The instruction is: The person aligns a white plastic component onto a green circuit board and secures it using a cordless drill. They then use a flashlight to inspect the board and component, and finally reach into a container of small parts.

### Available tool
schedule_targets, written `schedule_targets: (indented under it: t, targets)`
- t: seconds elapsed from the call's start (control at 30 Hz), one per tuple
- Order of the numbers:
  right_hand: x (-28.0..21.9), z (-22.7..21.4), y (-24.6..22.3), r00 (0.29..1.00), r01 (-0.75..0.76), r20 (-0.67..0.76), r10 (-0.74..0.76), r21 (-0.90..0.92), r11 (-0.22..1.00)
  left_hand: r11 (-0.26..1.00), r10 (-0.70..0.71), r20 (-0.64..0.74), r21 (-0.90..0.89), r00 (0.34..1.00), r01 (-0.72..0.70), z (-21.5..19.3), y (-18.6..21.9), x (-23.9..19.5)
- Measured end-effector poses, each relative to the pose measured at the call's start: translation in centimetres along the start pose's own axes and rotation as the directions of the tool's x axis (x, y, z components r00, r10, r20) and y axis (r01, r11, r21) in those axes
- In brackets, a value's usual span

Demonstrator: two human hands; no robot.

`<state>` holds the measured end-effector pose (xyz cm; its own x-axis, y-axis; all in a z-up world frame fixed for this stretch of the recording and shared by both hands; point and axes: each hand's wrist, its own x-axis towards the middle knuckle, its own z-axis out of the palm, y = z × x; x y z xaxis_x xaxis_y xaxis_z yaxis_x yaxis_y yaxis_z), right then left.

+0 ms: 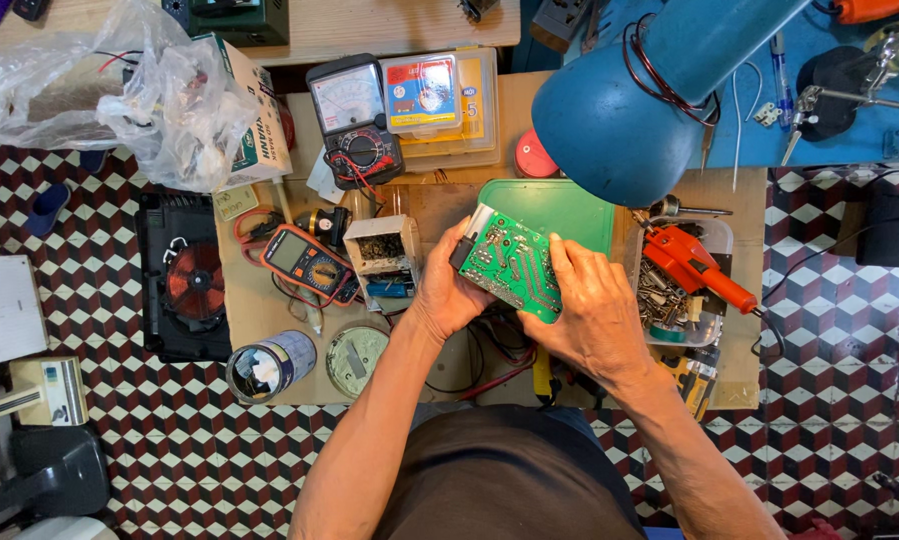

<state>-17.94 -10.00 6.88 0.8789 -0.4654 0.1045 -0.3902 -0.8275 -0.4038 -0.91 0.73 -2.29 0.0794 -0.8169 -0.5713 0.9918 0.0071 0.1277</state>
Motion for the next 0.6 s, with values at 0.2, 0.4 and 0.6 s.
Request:
schedule_targets:
  t: [0.2,0.4,0.6]
  targets:
    - [0.09,0.16,0.34,1.0,0.003,0.031,-0.004,0.017,1.0,1.0,0.0,0.008,-0.016,1.0,0.0,-0.16,-0.17,0.11]
    - [0.18,0.16,0.28,1.0,0.001,0.029,-0.002,0.042,0.999,1.0,0.008,0.006,-0.014,1.0,-0.008,-0.21,-0.09,-0.04]
    - [-0.01,0.08,-0.12,1.0,0.015,0.017,-0.015,0.035,0.999,1.0,0.028,0.019,-0.011,0.999,-0.028,-0.25,-0.22,-0.51]
